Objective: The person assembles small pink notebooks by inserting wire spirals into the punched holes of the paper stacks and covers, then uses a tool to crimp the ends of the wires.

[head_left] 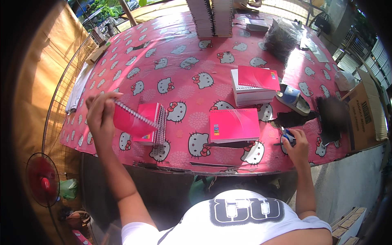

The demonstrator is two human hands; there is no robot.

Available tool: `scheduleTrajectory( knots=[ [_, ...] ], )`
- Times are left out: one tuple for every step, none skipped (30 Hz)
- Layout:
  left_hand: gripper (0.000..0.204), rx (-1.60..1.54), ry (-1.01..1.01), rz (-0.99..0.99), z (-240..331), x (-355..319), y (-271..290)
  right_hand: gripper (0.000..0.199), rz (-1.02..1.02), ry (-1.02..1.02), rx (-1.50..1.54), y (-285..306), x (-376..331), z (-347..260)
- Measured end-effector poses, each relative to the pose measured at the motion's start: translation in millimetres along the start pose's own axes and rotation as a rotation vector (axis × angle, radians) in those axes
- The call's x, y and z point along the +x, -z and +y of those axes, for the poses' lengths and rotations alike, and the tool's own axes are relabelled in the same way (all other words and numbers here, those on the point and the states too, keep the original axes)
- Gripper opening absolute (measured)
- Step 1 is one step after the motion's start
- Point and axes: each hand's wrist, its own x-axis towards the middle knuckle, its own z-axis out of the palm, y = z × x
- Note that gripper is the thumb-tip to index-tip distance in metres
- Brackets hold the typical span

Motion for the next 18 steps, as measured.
scheduleTrajectory(
  knots=[
    [0.021,-0.011,-0.005,-0.225,-24,13,1,0.036,0.004,0.049,-0.069,-5,-5,4],
    [0.024,-0.03,-0.012,-0.452,-45,24,-8,0.037,0.011,0.092,-0.142,-9,-10,7],
    [0.026,-0.173,-0.007,-0.552,-63,22,-32,0.038,0.019,0.135,-0.212,-13,-11,10],
    [0.028,-0.306,-0.001,-0.65,-81,8,-57,0.039,0.011,0.146,-0.197,-12,-10,7],
    [0.028,-0.208,-0.005,-0.632,-93,-16,-80,0.039,0.008,0.149,-0.18,-9,-8,3],
    [0.027,-0.113,-0.018,-0.609,-99,-37,-97,0.039,0.015,0.15,-0.165,-3,-5,0],
    [0.027,-0.105,0.075,-0.598,-100,-53,-106,0.038,0.052,0.138,-0.141,0,1,5],
    [0.027,-0.107,0.168,-0.581,-101,-59,-111,0.037,0.091,0.125,-0.125,8,9,14],
    [0.027,-0.07,0.159,-0.589,-102,-53,-110,0.036,0.122,0.113,-0.112,15,16,25],
    [0.027,-0.042,0.159,-0.606,-101,-50,-112,0.034,0.162,0.091,-0.099,22,29,42],
    [0.027,-0.016,0.162,-0.619,-98,-51,-115,0.032,0.202,0.075,-0.089,31,46,61],
    [0.027,0.002,0.174,-0.622,-96,-52,-118,0.031,0.244,0.099,-0.19,42,64,84],
    [0.027,0.025,0.182,-0.625,-92,-50,-120,0.031,0.29,0.123,-0.284,49,81,106],
    [0.026,0.052,0.186,-0.626,-90,-46,-121,0.03,0.288,0.056,-0.311,56,98,124],
    [0.026,0.083,0.202,-0.611,-88,-45,-121,0.029,0.289,-0.01,-0.334,62,115,141],
    [0.026,0.113,0.222,-0.594,-85,-46,-121,0.028,0.288,-0.072,-0.357,64,126,149],
    [0.025,0.141,0.245,-0.579,-82,-49,-121,0.028,0.252,-0.157,-0.442,62,130,151],
    [0.026,0.142,0.242,-0.565,-80,-49,-120,0.027,0.215,-0.245,-0.525,58,133,153]
  ],
)
